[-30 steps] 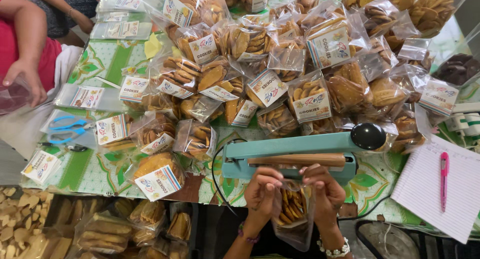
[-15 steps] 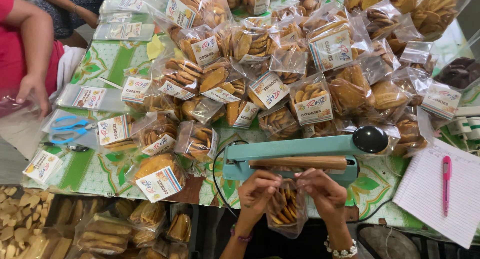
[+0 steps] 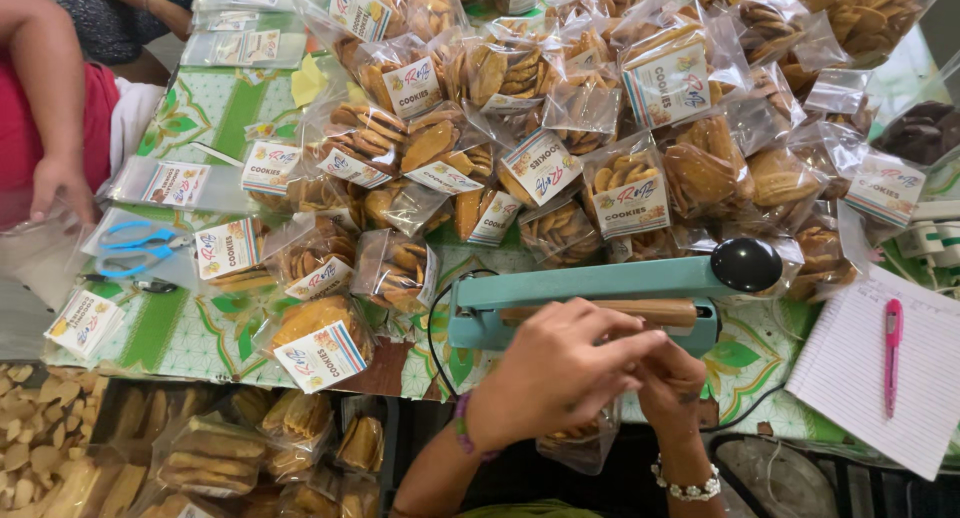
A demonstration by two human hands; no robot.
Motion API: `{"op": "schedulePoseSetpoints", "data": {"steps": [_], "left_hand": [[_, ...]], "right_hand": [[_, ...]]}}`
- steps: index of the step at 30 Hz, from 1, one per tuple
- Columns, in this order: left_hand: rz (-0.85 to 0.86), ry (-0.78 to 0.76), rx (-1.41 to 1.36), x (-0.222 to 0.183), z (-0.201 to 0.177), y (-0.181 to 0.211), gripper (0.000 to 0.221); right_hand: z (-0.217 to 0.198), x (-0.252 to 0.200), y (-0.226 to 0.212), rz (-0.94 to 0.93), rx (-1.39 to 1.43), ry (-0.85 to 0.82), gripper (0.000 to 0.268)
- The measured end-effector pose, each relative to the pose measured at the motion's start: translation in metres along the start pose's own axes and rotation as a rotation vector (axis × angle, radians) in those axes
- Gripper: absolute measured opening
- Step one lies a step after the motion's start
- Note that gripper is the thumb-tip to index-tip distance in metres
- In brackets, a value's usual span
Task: The person repeatedly picks up clear plastic bags filled with cookies, places them into a teal heat-sealing machine, and presses the handle to seal the top. After sealing, the person places the finished package onto a growing pile on the table. The workspace is covered with many similar packaged cookies.
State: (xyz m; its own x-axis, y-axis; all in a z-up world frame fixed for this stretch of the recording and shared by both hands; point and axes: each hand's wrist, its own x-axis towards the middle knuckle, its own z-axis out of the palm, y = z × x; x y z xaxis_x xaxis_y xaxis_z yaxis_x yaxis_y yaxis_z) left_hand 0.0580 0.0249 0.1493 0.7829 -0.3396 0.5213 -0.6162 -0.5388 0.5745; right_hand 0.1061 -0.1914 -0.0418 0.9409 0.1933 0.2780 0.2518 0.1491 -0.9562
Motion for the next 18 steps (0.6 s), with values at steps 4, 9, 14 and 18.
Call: {"op": "schedulePoseSetpoints", "data": {"steps": [4,9,14,18], "left_hand": [[0.008,-0.113,0.077,0.01,0.015,-0.003,0.025],[0.022,-0.092,0.025,0.004,0.017,-0.011,0.018],[0.042,-0.117,-0.013,0.006,0.017,-0.01,0.023],[0.054,0.016,-0.152,0.01,0.008,-0.006,0.025]], "right_hand": [[-0.009,0.006,-0.003,-0.016,0.078,-0.115,0.032],[-0.028,0.011,0.001,0.206,0.074,-0.272,0.038],[-0.038,0.01,0.026,0.138,-0.074,-0.277,0.025],[-0.027,0.015,0.014,0.091,0.03,-0.283,0.029]]}}
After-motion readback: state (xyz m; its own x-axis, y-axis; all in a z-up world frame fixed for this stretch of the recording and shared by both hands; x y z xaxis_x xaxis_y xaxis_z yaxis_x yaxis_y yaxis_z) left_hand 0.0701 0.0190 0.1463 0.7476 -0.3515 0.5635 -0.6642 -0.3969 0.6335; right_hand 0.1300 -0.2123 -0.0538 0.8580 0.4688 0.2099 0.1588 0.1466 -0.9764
